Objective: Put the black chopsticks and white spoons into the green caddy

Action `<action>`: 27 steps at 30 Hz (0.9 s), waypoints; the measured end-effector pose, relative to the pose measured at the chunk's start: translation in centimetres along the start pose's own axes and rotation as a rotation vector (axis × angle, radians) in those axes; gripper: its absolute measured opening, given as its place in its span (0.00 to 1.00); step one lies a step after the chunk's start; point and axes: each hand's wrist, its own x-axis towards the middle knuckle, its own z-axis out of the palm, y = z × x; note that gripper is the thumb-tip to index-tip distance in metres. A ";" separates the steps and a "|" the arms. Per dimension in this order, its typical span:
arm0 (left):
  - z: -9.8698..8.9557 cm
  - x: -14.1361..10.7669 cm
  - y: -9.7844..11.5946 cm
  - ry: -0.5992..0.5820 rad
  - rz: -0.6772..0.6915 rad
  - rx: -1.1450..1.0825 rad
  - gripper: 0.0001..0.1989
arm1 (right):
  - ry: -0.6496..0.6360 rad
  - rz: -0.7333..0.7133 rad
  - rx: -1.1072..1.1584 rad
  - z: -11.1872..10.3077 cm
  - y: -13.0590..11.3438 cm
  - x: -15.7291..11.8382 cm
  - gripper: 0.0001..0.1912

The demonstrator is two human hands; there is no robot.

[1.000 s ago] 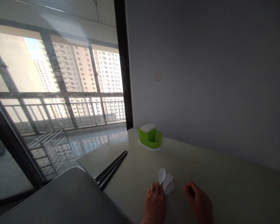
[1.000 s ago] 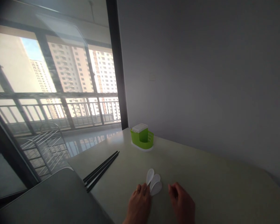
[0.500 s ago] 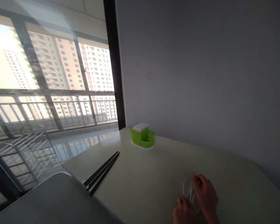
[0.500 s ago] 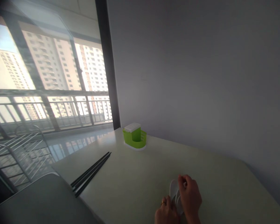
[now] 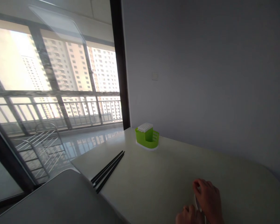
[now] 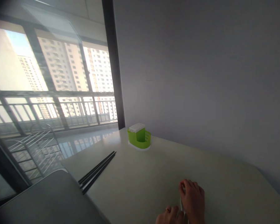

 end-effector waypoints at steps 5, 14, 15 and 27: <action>-8.0 -1.1 -8.6 0.341 -0.004 0.139 0.22 | 0.029 -0.085 0.081 0.0 -1.1 0.1 0.11; -18.3 -2.8 -28.0 0.410 -0.543 0.534 0.28 | -0.171 -0.237 0.293 1.1 -3.7 -0.7 0.10; -18.7 -3.2 -29.4 0.393 -0.576 0.527 0.28 | -0.215 -0.228 0.303 1.0 -3.8 -0.8 0.10; -18.8 -4.8 -33.9 0.290 -0.505 0.367 0.21 | -0.420 -0.135 0.346 0.5 -4.3 -1.2 0.11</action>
